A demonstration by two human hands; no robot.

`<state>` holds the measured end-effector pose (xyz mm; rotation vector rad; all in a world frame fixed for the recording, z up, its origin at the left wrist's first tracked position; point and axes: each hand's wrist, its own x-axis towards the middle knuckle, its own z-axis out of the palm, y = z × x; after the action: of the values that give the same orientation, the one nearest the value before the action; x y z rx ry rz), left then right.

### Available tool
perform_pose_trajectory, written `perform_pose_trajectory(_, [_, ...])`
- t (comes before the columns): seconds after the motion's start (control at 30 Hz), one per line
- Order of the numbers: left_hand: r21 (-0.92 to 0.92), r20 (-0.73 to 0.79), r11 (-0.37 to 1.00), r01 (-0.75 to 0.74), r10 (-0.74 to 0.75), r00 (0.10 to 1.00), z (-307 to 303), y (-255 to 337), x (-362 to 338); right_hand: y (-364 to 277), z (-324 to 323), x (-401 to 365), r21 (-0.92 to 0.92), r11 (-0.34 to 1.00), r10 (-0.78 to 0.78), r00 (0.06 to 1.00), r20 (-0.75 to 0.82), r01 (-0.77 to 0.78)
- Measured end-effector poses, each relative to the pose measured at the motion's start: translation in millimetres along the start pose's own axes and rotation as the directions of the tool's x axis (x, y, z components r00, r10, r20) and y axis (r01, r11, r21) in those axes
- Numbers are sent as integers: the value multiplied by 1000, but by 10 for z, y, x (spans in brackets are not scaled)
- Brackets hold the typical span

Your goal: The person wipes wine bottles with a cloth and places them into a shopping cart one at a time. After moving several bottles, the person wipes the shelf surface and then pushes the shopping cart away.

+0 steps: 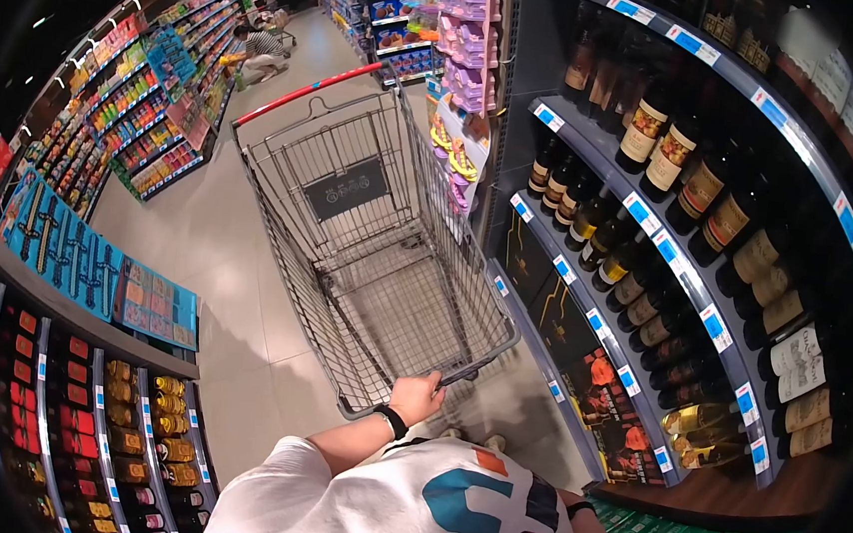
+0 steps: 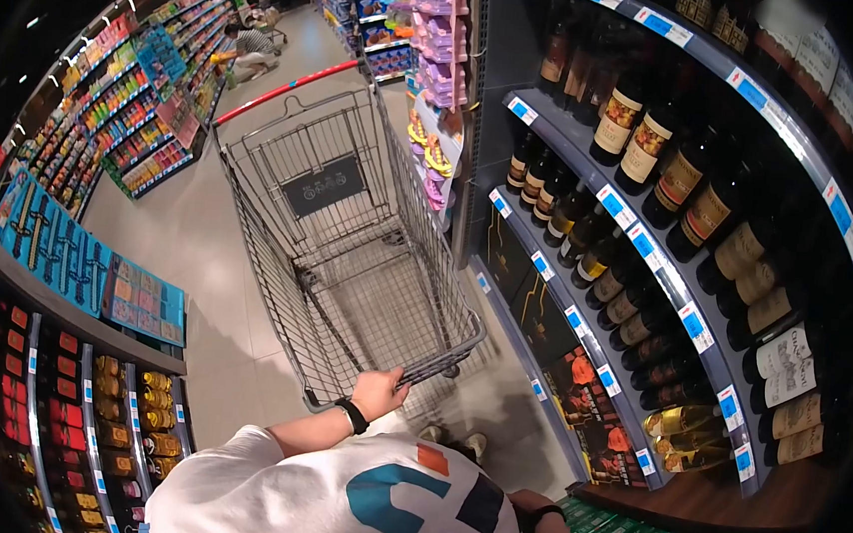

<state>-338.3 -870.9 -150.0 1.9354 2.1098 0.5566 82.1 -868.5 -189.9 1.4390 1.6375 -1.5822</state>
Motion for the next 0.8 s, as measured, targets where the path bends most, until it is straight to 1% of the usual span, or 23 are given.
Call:
perform_pose_trajectory(0.13, [-3, 34, 1000, -4, 4, 999, -26, -54, 45, 70, 94, 20, 40, 999, 5, 1000, 27, -6])
perform_pose_trajectory(0.2, [-12, 34, 1000, -1, 1, 999, -65, -38, 74, 104, 132, 67, 31, 999, -23, 1000, 16, 22])
perform_pose_trajectory(0.27, [8, 47, 1000, 14, -14, 999, -70, -14, 100, 261, 120, 279, -30, 992, -127, 991, -39, 126])
perform_pose_trajectory(0.3, [2, 6, 998, 60, -60, 998, -16, -39, 113, 384, 176, 436, -50, 985, -169, 984, -60, 167])
perform_pose_trajectory(0.33, [-7, -17, 995, 100, -100, 995, 75, -55, 116, 642, 323, 614, -56, 979, -198, 977, -80, 194])
perform_pose_trajectory(0.37, [-53, -38, 986, 157, -159, 987, 107, -72, 139, 1088, 556, 1012, -237, 914, -352, 935, -51, 331])
perform_pose_trajectory(0.4, [-64, -28, 980, 188, -190, 981, 156, -85, 159, 903, 453, 810, -318, 885, -353, 935, 22, 341])
perform_pose_trajectory(0.43, [-49, -36, 979, 198, -199, 979, 146, -49, 175, 1062, 636, 987, -374, 866, -359, 933, -4, 331])
perform_pose_trajectory(0.47, [-48, 7, 975, 218, -218, 976, 182, -60, 214, 979, 559, 923, -293, 954, -58, 998, 8, 57])
perform_pose_trajectory(0.5, [-62, -19, 976, 211, -212, 977, 225, -64, 235, 1147, 629, 956, -132, 989, -83, 994, -78, 72])
perform_pose_trajectory(0.53, [-41, -3, 975, 217, -218, 976, 226, -21, 259, 484, 386, 364, 78, 993, 100, 990, -95, -93])
perform_pose_trajectory(0.57, [-31, 14, 976, 216, -216, 976, 189, 43, 292, 203, 305, 94, 147, 981, 145, 985, -99, -129])
perform_pose_trajectory(0.6, [-26, 37, 973, 229, -228, 973, 210, 64, 327, 125, 274, -34, 209, 965, 181, 978, -107, -156])
perform_pose_trajectory(0.67, [-3, 58, 974, 225, -225, 973, 224, 86, 364, 325, 357, 0, 199, 967, 182, 976, -116, -157])
perform_pose_trajectory(0.7, [21, 52, 978, 209, -210, 976, 246, 96, 384, 319, 324, -64, 189, 963, 214, 971, -110, -191])
perform_pose_trajectory(0.73, [43, 40, 979, 197, -199, 979, 262, 108, 402, 212, 269, -192, 257, 922, 308, 951, -37, -289])
perform_pose_trajectory(0.77, [60, 52, 981, 182, -185, 981, 267, 116, 420, 232, 294, -177, 241, 929, 289, 957, -2, -280])
perform_pose_trajectory(0.8, [30, 37, 984, 173, -174, 984, 312, 98, 427, 306, 319, -126, 223, 937, 267, 963, 34, -267])
